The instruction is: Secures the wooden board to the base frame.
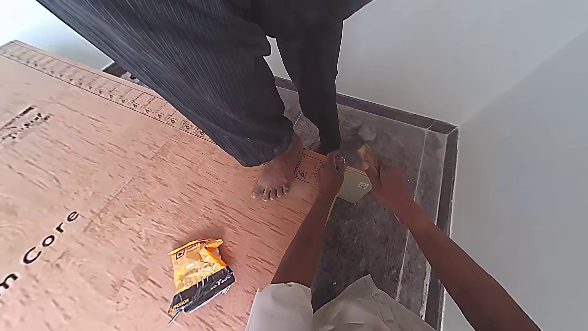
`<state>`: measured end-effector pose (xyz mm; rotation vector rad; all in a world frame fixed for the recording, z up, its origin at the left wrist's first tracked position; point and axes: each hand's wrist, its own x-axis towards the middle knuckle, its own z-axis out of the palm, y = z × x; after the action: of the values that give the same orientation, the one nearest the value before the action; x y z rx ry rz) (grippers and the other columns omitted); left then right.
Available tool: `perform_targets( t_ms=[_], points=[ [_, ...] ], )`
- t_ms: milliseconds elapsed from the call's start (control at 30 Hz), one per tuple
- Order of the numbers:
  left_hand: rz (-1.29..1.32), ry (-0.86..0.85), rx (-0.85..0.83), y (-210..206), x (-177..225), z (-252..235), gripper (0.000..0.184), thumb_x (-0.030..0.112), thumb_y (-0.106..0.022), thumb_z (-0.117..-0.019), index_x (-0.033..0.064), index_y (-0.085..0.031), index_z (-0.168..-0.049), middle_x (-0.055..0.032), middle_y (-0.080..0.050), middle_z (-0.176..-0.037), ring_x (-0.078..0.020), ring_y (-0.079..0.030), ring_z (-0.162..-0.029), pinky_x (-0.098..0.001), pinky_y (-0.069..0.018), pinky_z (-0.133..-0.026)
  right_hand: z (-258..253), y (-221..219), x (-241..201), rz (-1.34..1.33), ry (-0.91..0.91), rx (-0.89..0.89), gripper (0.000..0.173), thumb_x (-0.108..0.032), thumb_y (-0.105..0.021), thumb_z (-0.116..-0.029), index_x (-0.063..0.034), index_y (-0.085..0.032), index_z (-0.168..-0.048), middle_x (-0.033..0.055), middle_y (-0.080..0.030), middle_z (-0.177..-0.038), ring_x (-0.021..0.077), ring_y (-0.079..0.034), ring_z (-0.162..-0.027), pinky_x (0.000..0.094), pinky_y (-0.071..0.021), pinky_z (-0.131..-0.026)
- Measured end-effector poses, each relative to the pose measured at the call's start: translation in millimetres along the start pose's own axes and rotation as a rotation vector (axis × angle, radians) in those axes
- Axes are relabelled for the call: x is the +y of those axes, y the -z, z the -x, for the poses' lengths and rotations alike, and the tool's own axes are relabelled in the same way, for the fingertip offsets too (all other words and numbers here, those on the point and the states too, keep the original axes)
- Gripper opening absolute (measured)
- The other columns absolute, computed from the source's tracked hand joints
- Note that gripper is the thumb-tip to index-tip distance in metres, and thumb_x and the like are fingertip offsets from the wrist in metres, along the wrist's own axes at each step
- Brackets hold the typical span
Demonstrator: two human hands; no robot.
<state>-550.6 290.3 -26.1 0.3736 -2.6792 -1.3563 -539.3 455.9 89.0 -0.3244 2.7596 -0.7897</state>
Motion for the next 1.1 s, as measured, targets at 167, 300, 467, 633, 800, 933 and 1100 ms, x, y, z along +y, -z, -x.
perform_targets(
  t_ms=[167,300,467,633,800,933,1100],
  points=[
    [-0.019,0.061,-0.039,1.8,3.1,1.6,0.053,0.012,-0.065,-0.0993,0.0046,-0.046,-0.148,-0.0183,-0.075,-0.103,-0.0376,-0.073,-0.095,-0.0572,-0.0565,-0.089,-12.7,-9.3,4.7,0.13,-0.12,-0.213,0.052,-0.047,-0.037,-0.1107,0.0004,-0.06,-0.109,0.018,-0.064,-0.093,0.0334,-0.067,-0.091,0.0503,-0.0529,-0.081],
    [-0.034,0.058,-0.034,3.9,3.2,-4.0,0.051,0.018,-0.066,-0.1005,0.0063,-0.049,-0.147,-0.0169,-0.075,-0.104,-0.0367,-0.073,-0.096,-0.0568,-0.0558,-0.089,0.4,14.6,-4.1,0.024,-0.066,-0.104,0.052,-0.046,-0.04,-0.1102,0.0011,-0.06,-0.107,0.0154,-0.059,-0.084,0.0297,-0.063,-0.079,0.0468,-0.0515,-0.074],
    [0.016,0.0,-0.046,8.7,-2.2,6.2,0.071,0.017,-0.076,-0.0916,0.0029,-0.041,-0.152,-0.0146,-0.07,-0.131,-0.0303,-0.069,-0.117,-0.0501,-0.0535,-0.102,31.3,42.8,-30.2,-0.105,0.266,0.387,0.051,-0.05,-0.04,-0.1082,-0.0027,-0.056,-0.097,0.0018,-0.047,-0.06,0.0152,-0.052,-0.049,0.0339,-0.0448,-0.047],
    [-0.482,0.026,-0.024,7.8,-21.8,58.1,0.105,0.049,-0.067,-0.0915,-0.0112,-0.013,-0.159,-0.0319,-0.026,-0.164,-0.037,-0.022,-0.157,-0.0452,-0.0129,-0.128,8.8,-0.5,-5.3,0.062,0.114,0.118,0.054,-0.046,-0.042,-0.1096,0.0055,-0.059,-0.106,0.0171,-0.061,-0.075,0.0328,-0.067,-0.071,0.0484,-0.0548,-0.068],
    [-0.514,0.015,-0.027,5.8,-16.8,51.7,0.089,0.039,-0.059,-0.0975,-0.0085,-0.017,-0.16,-0.028,-0.027,-0.165,-0.036,-0.02,-0.158,-0.045,-0.0108,-0.129,-8.3,5.5,-3.7,0.05,-0.068,-0.212,0.054,-0.045,-0.04,-0.1108,0.0043,-0.061,-0.112,0.0198,-0.062,-0.09,0.0329,-0.065,-0.086,0.049,-0.0517,-0.081],
    [-0.498,-0.008,0.022,3.3,-19.3,52.9,0.084,0.037,-0.061,-0.0949,-0.006,-0.027,-0.159,-0.0251,-0.034,-0.163,-0.0338,-0.026,-0.156,-0.0453,-0.0154,-0.128,17.8,39.5,-22.9,-0.173,0.255,0.311,0.055,-0.053,-0.041,-0.1076,-0.0017,-0.058,-0.097,0.004,-0.051,-0.061,0.0166,-0.055,-0.05,0.0364,-0.0486,-0.049],
    [-0.534,0.017,-0.053,7.0,-17.6,50.9,0.066,0.037,-0.054,-0.0993,0.0007,-0.045,-0.154,-0.0166,-0.031,-0.167,-0.028,-0.021,-0.158,-0.044,-0.0107,-0.129,8.2,7.0,-13.3,-0.071,0.199,0.301,0.052,-0.044,-0.045,-0.108,0.0059,-0.058,-0.106,0.0119,-0.057,-0.067,0.0261,-0.062,-0.058,0.0435,-0.0531,-0.056]
  ],
)
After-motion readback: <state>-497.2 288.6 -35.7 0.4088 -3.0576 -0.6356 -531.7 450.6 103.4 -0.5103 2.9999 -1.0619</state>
